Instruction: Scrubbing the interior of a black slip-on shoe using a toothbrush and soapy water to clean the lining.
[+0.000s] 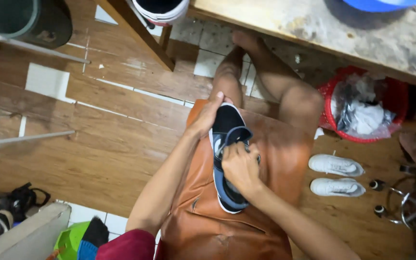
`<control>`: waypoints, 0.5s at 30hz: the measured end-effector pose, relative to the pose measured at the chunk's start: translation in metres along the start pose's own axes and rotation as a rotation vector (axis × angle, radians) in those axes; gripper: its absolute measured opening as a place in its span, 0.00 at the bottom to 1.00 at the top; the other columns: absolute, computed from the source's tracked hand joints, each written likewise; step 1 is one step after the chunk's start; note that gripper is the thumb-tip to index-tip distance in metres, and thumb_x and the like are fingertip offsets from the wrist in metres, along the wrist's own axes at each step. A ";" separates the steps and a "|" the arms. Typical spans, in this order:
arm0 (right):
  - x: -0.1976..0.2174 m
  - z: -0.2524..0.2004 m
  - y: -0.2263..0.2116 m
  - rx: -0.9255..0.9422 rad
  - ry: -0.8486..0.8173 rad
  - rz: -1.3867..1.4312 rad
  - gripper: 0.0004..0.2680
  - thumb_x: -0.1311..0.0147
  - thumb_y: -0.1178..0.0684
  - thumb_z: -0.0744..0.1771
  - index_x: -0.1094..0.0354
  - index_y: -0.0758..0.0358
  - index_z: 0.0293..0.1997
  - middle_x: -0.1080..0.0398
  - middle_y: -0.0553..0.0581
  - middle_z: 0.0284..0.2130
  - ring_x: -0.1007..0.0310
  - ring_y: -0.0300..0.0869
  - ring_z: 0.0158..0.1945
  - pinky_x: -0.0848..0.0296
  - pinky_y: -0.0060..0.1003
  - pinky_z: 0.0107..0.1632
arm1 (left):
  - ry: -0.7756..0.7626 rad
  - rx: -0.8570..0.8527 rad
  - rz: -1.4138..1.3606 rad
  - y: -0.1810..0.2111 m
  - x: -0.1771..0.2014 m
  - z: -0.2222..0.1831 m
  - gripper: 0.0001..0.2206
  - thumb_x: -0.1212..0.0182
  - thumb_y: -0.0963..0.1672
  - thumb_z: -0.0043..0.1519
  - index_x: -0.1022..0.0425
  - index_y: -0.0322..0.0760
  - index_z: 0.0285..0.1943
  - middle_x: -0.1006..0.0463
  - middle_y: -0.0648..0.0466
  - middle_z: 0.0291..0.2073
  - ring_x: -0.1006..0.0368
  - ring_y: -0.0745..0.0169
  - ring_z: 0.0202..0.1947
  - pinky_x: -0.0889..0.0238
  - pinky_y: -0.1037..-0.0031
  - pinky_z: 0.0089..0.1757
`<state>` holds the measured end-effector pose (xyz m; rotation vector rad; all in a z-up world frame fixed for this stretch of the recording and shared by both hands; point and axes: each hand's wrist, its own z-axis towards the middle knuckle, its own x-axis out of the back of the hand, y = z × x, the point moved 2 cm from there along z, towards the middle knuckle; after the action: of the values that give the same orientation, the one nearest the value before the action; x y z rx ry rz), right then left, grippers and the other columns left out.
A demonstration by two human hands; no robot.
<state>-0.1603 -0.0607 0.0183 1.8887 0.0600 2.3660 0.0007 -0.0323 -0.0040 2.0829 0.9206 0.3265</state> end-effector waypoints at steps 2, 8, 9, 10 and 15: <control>0.027 -0.001 0.008 0.017 -0.015 0.045 0.04 0.56 0.58 0.60 0.35 0.62 0.32 0.40 0.54 0.21 0.38 0.47 0.29 0.45 0.50 0.35 | 0.012 0.015 0.186 0.000 -0.007 0.007 0.27 0.63 0.60 0.63 0.21 0.50 0.52 0.26 0.46 0.53 0.33 0.54 0.58 0.43 0.68 0.58; 0.031 -0.010 0.015 -0.009 -0.222 0.095 0.09 0.51 0.56 0.59 0.33 0.64 0.38 0.33 0.57 0.23 0.38 0.46 0.30 0.44 0.48 0.37 | -0.116 -0.152 0.115 0.013 -0.002 0.003 0.29 0.70 0.57 0.64 0.25 0.35 0.42 0.24 0.51 0.40 0.31 0.63 0.41 0.40 0.74 0.48; 0.011 -0.002 0.016 -0.064 -0.165 0.062 0.01 0.49 0.55 0.57 0.32 0.56 0.23 0.33 0.56 0.21 0.38 0.47 0.31 0.43 0.48 0.38 | -0.118 -0.135 0.175 0.019 -0.006 -0.001 0.28 0.69 0.56 0.64 0.25 0.34 0.44 0.24 0.50 0.45 0.31 0.60 0.47 0.43 0.73 0.52; 0.013 0.006 0.016 -0.060 -0.163 0.064 0.01 0.49 0.55 0.57 0.32 0.56 0.23 0.33 0.56 0.21 0.38 0.47 0.31 0.43 0.48 0.38 | -0.113 -0.135 0.174 0.014 -0.002 0.007 0.28 0.69 0.56 0.64 0.25 0.34 0.44 0.24 0.50 0.45 0.31 0.60 0.47 0.43 0.73 0.52; 0.066 -0.002 0.024 -0.048 -0.298 0.152 0.21 0.53 0.55 0.59 0.38 0.72 0.57 0.30 0.61 0.34 0.34 0.47 0.36 0.41 0.50 0.39 | -0.154 -0.094 0.016 -0.002 0.010 0.016 0.33 0.75 0.59 0.63 0.25 0.35 0.41 0.24 0.53 0.37 0.31 0.65 0.38 0.38 0.75 0.44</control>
<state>-0.1779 -0.0768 0.0841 2.2716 -0.1700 2.1212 0.0148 -0.0340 -0.0160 1.9993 0.7823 0.2101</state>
